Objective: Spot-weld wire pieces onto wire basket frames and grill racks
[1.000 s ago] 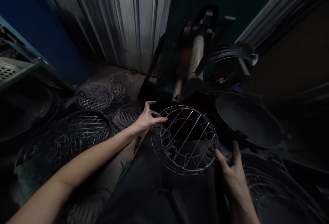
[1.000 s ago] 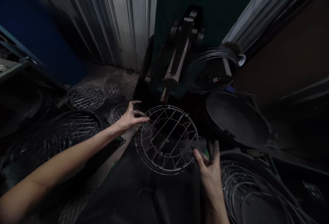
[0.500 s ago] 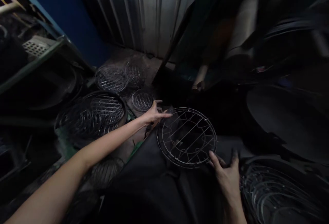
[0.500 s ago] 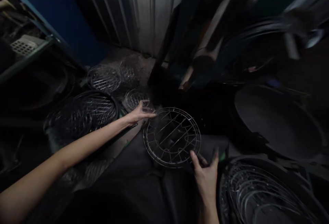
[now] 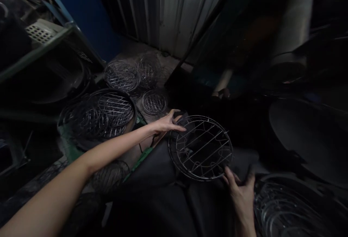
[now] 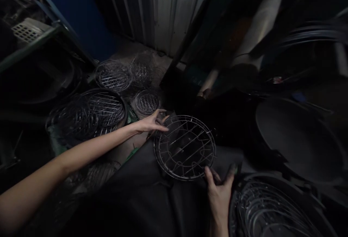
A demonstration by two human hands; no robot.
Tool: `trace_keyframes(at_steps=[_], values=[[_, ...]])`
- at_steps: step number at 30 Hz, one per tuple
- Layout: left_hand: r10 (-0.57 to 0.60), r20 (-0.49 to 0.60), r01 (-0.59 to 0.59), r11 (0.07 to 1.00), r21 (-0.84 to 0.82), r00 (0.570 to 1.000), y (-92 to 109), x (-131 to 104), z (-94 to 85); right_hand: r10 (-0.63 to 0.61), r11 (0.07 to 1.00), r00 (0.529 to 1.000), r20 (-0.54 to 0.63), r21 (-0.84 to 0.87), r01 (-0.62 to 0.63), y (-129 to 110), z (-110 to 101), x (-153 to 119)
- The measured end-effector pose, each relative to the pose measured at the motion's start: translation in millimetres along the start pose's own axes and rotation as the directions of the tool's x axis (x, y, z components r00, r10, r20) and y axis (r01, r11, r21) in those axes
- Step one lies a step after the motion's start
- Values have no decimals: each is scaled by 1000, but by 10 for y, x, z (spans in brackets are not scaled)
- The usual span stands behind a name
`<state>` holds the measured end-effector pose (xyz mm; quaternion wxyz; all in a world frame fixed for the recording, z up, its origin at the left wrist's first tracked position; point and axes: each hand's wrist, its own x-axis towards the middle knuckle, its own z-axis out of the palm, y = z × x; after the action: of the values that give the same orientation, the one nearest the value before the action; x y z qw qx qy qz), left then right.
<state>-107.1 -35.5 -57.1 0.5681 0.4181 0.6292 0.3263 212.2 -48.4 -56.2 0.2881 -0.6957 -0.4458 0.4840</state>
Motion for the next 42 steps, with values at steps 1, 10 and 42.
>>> trace_keyframes(at_steps=[1, 10, 42], values=[[41, 31, -43, 998, 43, 999, 70, -20, -18, 5, 1000, 1000, -12, 15, -4, -34, -16, -31], [239, 159, -276, 917, 287, 958, 937, 18, -142, 8, 988, 992, -122, 156, 11, -576, -293, -68], [165, 136, -191, 959, 208, 977, 1371, 480, -144, -55, 963, 973, -225, 246, 111, -749, -303, 241]])
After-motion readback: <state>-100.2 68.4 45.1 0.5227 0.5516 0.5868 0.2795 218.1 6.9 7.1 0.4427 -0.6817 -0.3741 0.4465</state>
